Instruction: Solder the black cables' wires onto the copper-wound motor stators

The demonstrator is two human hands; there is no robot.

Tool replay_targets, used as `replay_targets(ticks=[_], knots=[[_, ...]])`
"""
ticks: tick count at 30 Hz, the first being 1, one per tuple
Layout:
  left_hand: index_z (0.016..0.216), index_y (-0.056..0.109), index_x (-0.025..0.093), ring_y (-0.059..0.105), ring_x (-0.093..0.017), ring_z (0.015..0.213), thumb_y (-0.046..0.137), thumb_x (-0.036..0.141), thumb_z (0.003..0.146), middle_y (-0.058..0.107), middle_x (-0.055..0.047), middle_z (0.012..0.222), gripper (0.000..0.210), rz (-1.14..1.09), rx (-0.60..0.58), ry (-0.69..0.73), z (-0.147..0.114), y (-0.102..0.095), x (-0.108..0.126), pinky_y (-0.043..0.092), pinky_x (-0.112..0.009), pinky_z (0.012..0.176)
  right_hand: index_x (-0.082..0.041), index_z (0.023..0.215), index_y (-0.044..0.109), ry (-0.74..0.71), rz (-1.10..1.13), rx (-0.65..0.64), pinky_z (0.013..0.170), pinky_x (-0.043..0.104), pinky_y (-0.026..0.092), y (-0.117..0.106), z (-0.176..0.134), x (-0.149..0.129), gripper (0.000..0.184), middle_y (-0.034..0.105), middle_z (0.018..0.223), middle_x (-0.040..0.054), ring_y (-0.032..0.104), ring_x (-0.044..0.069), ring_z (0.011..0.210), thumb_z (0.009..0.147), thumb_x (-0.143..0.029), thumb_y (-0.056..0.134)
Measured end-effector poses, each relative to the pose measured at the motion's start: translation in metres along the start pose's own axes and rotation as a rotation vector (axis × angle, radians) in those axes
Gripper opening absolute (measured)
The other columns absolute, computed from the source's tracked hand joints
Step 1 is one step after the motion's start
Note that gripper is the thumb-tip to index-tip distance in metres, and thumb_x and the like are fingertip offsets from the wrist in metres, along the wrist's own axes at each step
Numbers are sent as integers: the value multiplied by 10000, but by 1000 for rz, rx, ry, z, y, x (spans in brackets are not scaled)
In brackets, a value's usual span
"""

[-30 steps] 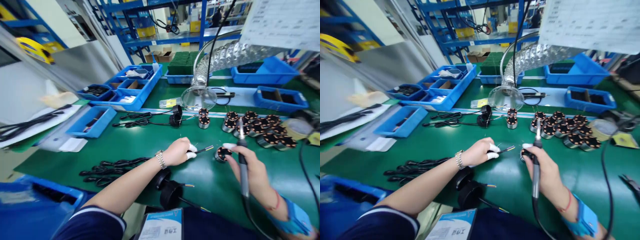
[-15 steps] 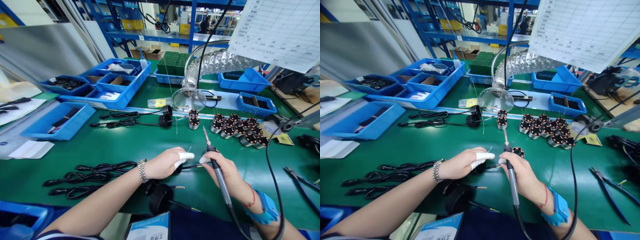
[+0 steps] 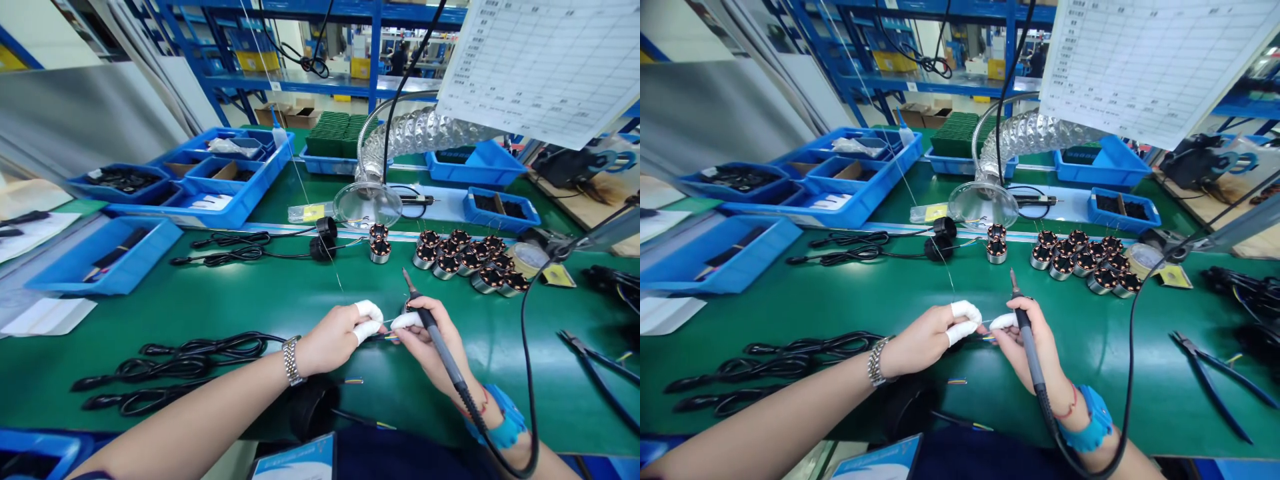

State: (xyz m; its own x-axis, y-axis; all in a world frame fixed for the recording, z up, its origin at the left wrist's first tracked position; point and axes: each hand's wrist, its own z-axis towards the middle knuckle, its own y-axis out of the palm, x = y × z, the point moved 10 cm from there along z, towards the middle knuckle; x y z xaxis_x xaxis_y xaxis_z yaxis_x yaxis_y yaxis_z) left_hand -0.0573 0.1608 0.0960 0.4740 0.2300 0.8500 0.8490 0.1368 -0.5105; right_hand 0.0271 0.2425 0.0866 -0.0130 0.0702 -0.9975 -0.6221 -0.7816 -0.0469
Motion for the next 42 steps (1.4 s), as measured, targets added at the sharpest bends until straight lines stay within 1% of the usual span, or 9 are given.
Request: replay_targets(ticks=[6, 10, 16, 22, 26, 30, 33, 36, 42], knots=[[832, 568, 178, 556, -116, 685, 395, 241, 847, 633, 7, 775, 184, 84, -74, 49, 2, 12, 4, 388, -206, 618, -237, 974, 447, -28, -28, 15, 637, 231, 539, -1, 0, -2, 362, 564, 843, -3, 624, 109, 662, 678, -207, 652], [872, 556, 175, 600, -125, 710, 413, 249, 836, 669, -17, 790, 165, -12, -144, -3, 3, 19, -1, 418, -211, 638, -240, 976, 438, -34, -37, -1, 592, 231, 534, -1, 0, -1, 362, 553, 800, -12, 612, 109, 621, 682, -209, 646], [894, 546, 140, 549, -100, 557, 458, 279, 804, 654, -32, 713, 188, -193, -188, -122, 6, 24, -8, 409, -207, 553, -236, 975, 455, -136, -159, 18, 642, 265, 518, -5, -3, -1, 343, 595, 844, 17, 619, 133, 671, 692, -200, 646], [699, 601, 123, 445, -85, 537, 510, 315, 762, 563, 4, 600, 221, -256, -107, -178, 8, 19, -18, 340, -199, 526, -236, 963, 464, -217, -215, 47, 663, 262, 505, -4, -5, -8, 319, 619, 792, 10, 614, 133, 686, 700, -192, 639], [693, 583, 133, 480, -111, 611, 509, 294, 760, 556, 0, 632, 190, -274, 12, -152, 8, 11, -20, 368, -221, 593, -241, 1021, 425, -132, -160, 21, 684, 284, 525, 2, -1, -5, 362, 623, 861, 25, 625, 135, 695, 719, -209, 622], [728, 570, 136, 484, -113, 627, 503, 278, 767, 557, 0, 649, 162, -313, 83, -153, 7, 6, -23, 370, -228, 616, -238, 1042, 419, -75, -188, 39, 638, 278, 535, 4, -3, 0, 389, 613, 778, 5, 620, 133, 635, 713, -215, 626], [751, 576, 136, 464, -105, 600, 501, 294, 772, 545, 5, 637, 176, -321, 85, -167, 8, 6, -25, 356, -222, 588, -235, 1039, 424, -87, -206, 55, 619, 275, 532, 1, -6, -1, 367, 606, 746, -1, 614, 132, 615, 725, -215, 615], [726, 579, 133, 442, -99, 582, 500, 307, 774, 528, 10, 618, 196, -306, 62, -159, 9, 6, -24, 335, -213, 559, -240, 1052, 410, -154, -199, 88, 693, 299, 528, -8, -4, -9, 375, 621, 846, 23, 626, 141, 699, 734, -217, 609], [704, 585, 135, 451, -105, 600, 499, 309, 769, 545, 3, 645, 205, -256, 17, -141, 9, 9, -21, 347, -216, 578, -232, 1012, 453, -239, -332, 17, 690, 267, 514, -6, 4, -23, 306, 632, 849, 26, 626, 139, 716, 742, -208, 596]])
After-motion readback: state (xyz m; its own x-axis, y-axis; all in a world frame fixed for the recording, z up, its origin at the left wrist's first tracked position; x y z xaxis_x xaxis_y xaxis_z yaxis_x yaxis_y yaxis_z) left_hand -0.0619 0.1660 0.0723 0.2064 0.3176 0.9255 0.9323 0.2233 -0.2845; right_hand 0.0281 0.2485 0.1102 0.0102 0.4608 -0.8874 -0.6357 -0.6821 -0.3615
